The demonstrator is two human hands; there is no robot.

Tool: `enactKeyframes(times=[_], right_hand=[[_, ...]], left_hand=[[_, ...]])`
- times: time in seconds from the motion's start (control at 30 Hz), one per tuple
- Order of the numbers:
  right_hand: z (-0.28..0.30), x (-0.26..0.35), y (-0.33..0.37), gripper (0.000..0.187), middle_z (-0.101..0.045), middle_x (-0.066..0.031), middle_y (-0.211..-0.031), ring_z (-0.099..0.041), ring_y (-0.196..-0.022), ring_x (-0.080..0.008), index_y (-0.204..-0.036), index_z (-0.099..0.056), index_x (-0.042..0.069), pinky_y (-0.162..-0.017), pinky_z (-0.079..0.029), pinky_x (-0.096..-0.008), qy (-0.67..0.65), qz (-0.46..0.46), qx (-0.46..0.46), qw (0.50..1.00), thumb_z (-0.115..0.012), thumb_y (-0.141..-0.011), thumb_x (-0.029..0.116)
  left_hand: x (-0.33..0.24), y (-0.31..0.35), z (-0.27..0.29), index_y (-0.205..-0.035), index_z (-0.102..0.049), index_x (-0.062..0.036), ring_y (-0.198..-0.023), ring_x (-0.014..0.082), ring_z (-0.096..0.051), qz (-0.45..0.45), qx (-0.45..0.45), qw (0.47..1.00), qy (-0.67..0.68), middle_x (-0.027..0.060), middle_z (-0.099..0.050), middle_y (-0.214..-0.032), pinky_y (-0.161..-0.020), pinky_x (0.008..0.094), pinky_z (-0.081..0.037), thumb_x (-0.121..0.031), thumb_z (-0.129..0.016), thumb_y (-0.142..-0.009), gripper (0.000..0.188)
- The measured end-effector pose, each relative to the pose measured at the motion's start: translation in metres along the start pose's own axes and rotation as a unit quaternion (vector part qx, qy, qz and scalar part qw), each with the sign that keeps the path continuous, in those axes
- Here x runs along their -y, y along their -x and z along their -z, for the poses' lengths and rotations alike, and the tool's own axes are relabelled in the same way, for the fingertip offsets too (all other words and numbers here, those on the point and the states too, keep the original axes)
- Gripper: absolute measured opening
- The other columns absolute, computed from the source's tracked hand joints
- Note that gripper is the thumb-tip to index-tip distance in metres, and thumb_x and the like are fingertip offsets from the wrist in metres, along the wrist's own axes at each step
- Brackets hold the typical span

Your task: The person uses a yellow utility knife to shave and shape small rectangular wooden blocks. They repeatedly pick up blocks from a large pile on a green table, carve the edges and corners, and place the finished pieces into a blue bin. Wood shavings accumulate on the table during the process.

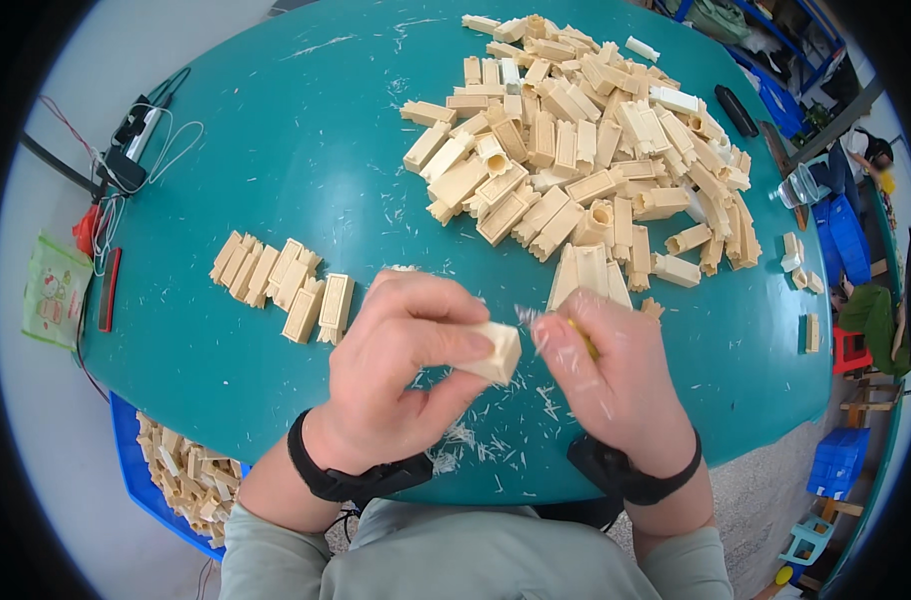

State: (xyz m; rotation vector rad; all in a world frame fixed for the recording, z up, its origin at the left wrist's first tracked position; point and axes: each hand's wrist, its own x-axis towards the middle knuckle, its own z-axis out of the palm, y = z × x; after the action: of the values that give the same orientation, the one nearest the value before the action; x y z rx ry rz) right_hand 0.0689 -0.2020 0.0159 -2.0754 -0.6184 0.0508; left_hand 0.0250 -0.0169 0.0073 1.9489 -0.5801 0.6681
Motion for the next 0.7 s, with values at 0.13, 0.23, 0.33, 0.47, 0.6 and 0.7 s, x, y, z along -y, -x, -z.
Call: enactKeyframes(times=[0.13, 0.23, 0.33, 0.47, 0.6, 0.7], right_hand=[[0.000, 0.004, -0.005, 0.033, -0.047, -0.0172, -0.057, -0.047, -0.050, -0.0316, -0.066, -0.047, 0.002, -0.046, -0.037, -0.0360, 0.003, -0.055, -0.009, 0.998, -0.058, -0.086, 0.027], [-0.002, 0.004, -0.005, 0.033, -0.047, -0.0148, -0.056, -0.045, -0.048, -0.0257, -0.067, -0.047, 0.001, -0.047, -0.036, -0.0332, 0.016, -0.030, -0.042, 0.999, -0.056, -0.088, 0.024], [-0.002, 0.003, -0.004, 0.032, -0.044, -0.0111, -0.054, -0.040, -0.048, -0.0169, -0.068, -0.047, 0.000, -0.048, -0.035, -0.0307, -0.070, -0.047, -0.062, 0.994, -0.055, -0.089, 0.022], [-0.003, 0.001, -0.004, 0.033, -0.042, -0.0091, -0.054, -0.036, -0.051, -0.0132, -0.069, -0.047, -0.001, -0.048, -0.034, -0.0301, -0.045, -0.048, -0.080, 0.995, -0.054, -0.090, 0.023], [-0.001, -0.003, -0.005, 0.036, -0.043, -0.0107, -0.054, -0.037, -0.050, -0.0155, -0.070, -0.049, -0.002, -0.049, -0.035, -0.0316, -0.051, -0.033, -0.075, 0.995, -0.053, -0.090, 0.028], [-0.002, -0.005, -0.004, 0.038, -0.044, -0.0119, -0.054, -0.037, -0.050, -0.0176, -0.070, -0.049, -0.002, -0.050, -0.036, -0.0328, -0.057, -0.017, -0.086, 0.995, -0.053, -0.090, 0.030]], left_hand=[[-0.002, 0.001, 0.004, -0.093, -0.056, -0.0081, -0.081, 0.0242, -0.057, 0.008, 0.016, 0.999, 0.051, 0.0106, -0.059, -0.092, -0.070, 0.0328, -0.043, -0.003, -0.072, -0.066, 0.031], [-0.005, 0.002, 0.002, -0.098, -0.054, -0.0044, -0.081, 0.0220, -0.058, 0.132, 0.042, 0.990, 0.032, 0.0098, -0.059, -0.091, -0.069, 0.0317, -0.045, -0.009, -0.069, -0.074, 0.029], [-0.001, 0.003, -0.004, -0.099, -0.055, -0.0035, -0.079, 0.0220, -0.060, 0.194, 0.044, 0.980, -0.031, 0.0098, -0.060, -0.090, -0.068, 0.0306, -0.047, -0.011, -0.068, -0.075, 0.029], [-0.005, -0.003, 0.009, -0.099, -0.057, -0.0052, -0.074, 0.0270, -0.061, 0.191, 0.003, 0.954, -0.230, 0.0124, -0.061, -0.084, -0.066, 0.0332, -0.049, -0.011, -0.065, -0.076, 0.025], [0.002, 0.006, 0.053, -0.099, -0.059, -0.0050, -0.077, 0.0302, -0.060, 0.260, -0.004, 0.893, -0.368, 0.0143, -0.062, -0.087, -0.069, 0.0352, -0.049, -0.016, -0.064, -0.076, 0.026], [0.010, 0.021, 0.070, -0.102, -0.059, -0.0058, -0.091, 0.0326, -0.057, 0.255, 0.029, 0.864, -0.432, 0.0178, -0.059, -0.100, -0.077, 0.0364, -0.047, -0.021, -0.066, -0.075, 0.032]])
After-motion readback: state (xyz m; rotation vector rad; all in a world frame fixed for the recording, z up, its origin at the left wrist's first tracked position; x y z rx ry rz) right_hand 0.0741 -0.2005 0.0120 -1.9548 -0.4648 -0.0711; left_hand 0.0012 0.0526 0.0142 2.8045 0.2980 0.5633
